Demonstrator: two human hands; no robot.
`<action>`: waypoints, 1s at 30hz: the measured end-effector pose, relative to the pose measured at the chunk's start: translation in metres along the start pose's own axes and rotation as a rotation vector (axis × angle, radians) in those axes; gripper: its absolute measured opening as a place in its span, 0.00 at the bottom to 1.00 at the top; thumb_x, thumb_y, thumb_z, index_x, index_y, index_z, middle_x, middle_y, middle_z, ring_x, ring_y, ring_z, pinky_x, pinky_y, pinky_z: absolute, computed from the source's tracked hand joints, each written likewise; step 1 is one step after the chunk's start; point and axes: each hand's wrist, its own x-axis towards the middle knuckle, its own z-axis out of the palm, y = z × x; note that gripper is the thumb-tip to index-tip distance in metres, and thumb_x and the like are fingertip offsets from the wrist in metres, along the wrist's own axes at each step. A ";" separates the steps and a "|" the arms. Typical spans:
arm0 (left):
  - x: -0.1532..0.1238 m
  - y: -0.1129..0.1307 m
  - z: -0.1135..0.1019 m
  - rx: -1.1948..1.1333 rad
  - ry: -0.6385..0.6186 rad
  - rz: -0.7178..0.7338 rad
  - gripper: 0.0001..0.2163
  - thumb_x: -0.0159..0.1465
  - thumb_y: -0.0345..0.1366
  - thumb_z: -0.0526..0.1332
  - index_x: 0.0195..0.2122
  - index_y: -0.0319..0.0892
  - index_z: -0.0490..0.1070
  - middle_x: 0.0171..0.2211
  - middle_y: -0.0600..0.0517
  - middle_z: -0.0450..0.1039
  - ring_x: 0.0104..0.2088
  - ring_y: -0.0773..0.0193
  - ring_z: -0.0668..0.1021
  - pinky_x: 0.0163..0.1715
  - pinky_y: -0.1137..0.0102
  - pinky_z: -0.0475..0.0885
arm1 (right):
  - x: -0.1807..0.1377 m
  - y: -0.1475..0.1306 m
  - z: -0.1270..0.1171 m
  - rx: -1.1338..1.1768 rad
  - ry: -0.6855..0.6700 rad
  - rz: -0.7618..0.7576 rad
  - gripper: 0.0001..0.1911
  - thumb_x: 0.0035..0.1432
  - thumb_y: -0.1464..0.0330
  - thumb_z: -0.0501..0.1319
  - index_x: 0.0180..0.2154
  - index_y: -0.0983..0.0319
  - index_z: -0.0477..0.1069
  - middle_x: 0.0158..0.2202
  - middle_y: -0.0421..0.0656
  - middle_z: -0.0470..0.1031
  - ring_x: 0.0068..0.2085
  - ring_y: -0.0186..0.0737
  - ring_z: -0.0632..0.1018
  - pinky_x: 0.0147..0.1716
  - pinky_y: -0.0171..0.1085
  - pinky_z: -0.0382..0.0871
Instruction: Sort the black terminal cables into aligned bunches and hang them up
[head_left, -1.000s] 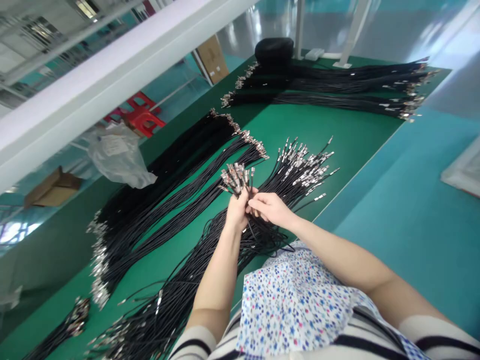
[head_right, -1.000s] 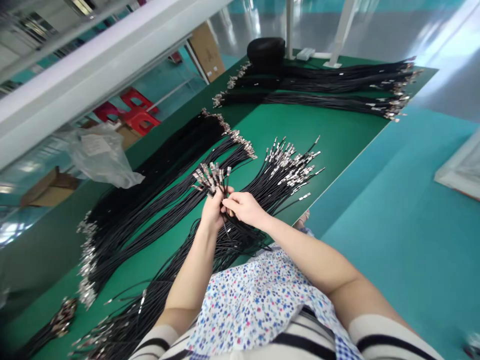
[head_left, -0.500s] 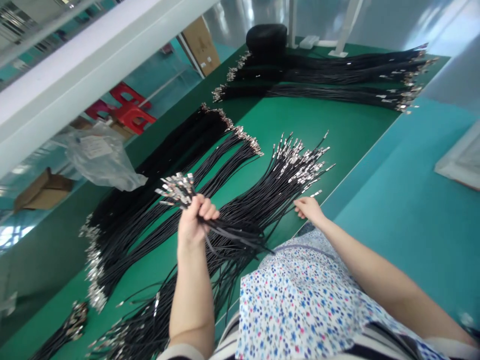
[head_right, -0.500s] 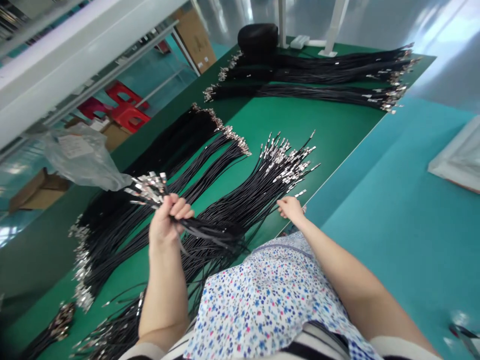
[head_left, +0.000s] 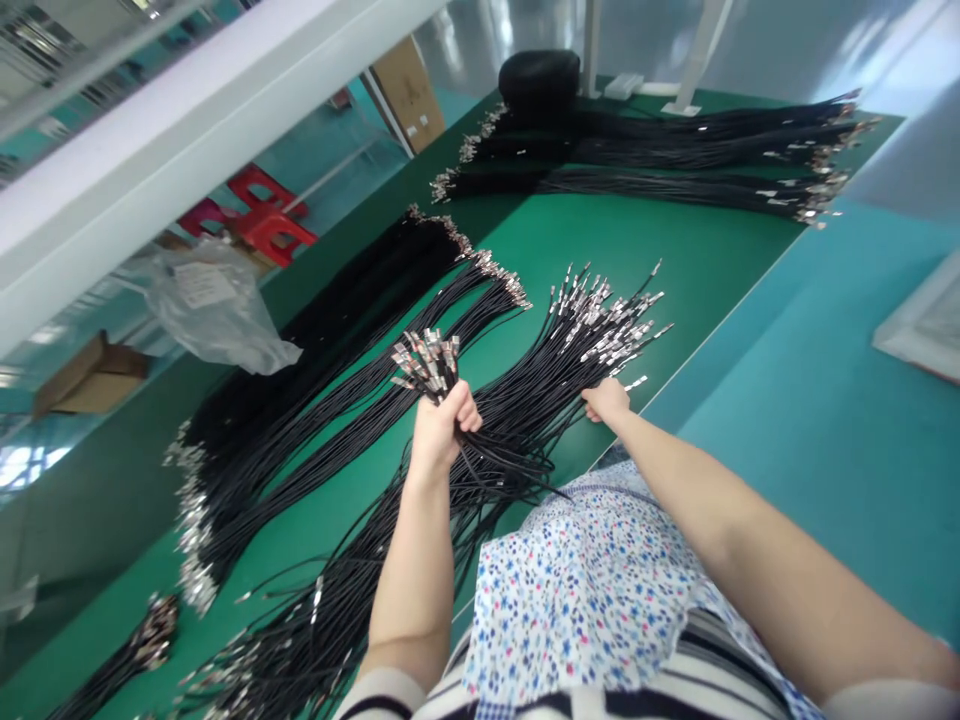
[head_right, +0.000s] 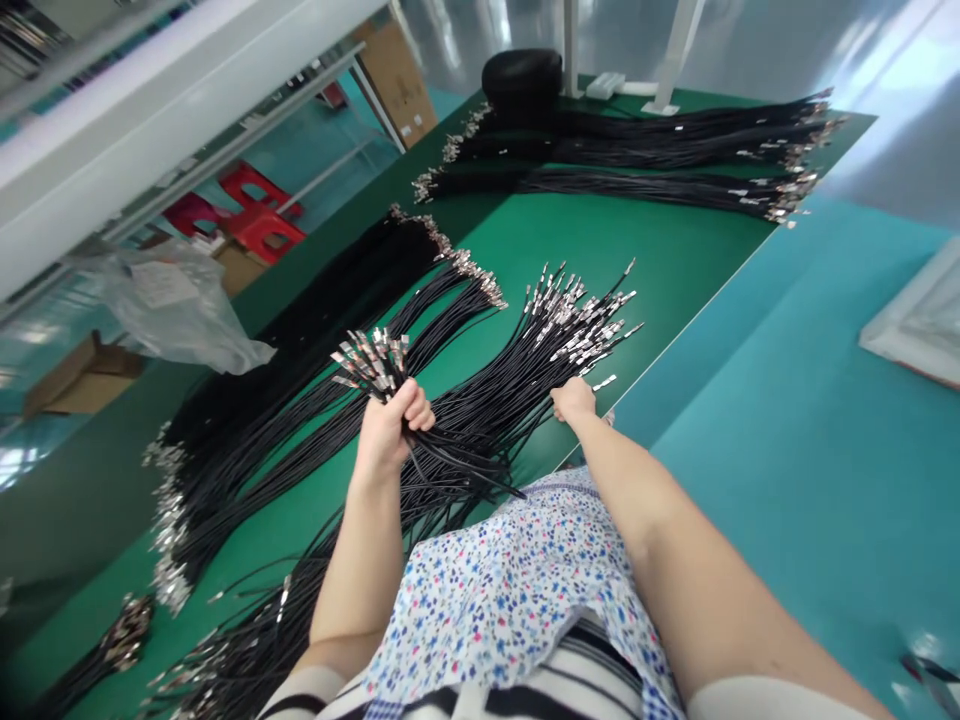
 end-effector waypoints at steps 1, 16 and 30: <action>0.001 -0.003 0.002 0.002 0.005 0.001 0.19 0.53 0.38 0.62 0.18 0.39 0.50 0.13 0.60 0.49 0.12 0.77 0.57 0.14 0.76 0.55 | -0.003 0.003 -0.001 0.019 -0.003 -0.002 0.08 0.45 0.71 0.58 0.18 0.67 0.66 0.14 0.47 0.68 0.15 0.36 0.70 0.17 0.35 0.68; 0.007 -0.015 0.007 -0.019 0.004 0.011 0.18 0.53 0.39 0.62 0.18 0.39 0.52 0.13 0.60 0.50 0.13 0.77 0.58 0.14 0.76 0.56 | -0.024 0.031 -0.036 -0.883 0.064 -0.944 0.15 0.48 0.80 0.52 0.41 0.68 0.65 0.43 0.52 0.63 0.44 0.42 0.67 0.42 0.36 0.59; 0.024 -0.013 0.005 0.090 -0.100 -0.078 0.18 0.51 0.41 0.63 0.20 0.39 0.52 0.13 0.61 0.51 0.12 0.77 0.57 0.13 0.77 0.56 | -0.017 0.017 -0.067 -1.344 0.038 -1.128 0.09 0.55 0.75 0.50 0.28 0.66 0.68 0.32 0.50 0.70 0.37 0.41 0.67 0.33 0.39 0.49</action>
